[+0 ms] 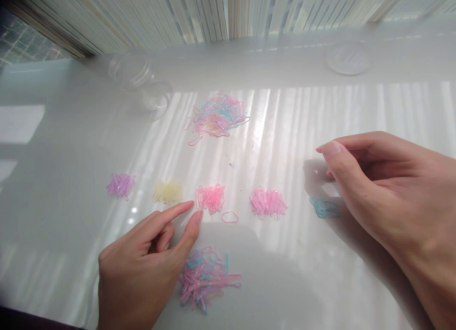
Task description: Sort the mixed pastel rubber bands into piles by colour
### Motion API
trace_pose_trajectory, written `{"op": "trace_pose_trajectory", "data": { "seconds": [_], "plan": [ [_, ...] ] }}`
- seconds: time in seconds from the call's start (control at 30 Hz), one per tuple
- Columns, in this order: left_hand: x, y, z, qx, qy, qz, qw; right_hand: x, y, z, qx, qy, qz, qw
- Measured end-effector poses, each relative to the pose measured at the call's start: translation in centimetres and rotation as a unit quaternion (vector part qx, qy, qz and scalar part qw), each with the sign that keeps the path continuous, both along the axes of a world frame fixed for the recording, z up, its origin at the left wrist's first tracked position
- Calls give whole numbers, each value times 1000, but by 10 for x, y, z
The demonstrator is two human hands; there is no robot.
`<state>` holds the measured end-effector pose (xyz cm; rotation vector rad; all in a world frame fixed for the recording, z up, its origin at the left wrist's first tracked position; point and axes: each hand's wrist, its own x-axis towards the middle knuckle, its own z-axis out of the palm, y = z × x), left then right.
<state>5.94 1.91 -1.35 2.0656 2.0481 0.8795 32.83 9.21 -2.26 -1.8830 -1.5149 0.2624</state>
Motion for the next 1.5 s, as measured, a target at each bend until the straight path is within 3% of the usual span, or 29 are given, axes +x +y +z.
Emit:
{"op": "trace_pose_trajectory", "data": {
  "seconds": [0.23,0.57,0.73,1.07,1.2,1.3,1.5],
  "plan": [
    [2,0,-1,9,18,8,1000,-8,-1,6,-31,35,-47,998],
    [5,-1,-4,2,27,34,999,-9,1,10,-24,56,-28,998],
    [9,0,0,-12,-35,48,998,-8,2,11,-22,47,-18,998],
    [12,1,-2,-28,-46,19,998,-10,1,14,5,31,4,999],
    [9,-1,3,0,-48,15,999,-6,3,10,25,26,22,999],
    [8,-4,8,13,-44,-13,999,-4,5,8,39,28,38,998],
    [10,-3,13,-19,15,-141,990,-2,6,8,40,37,37,998]
  ]
}}
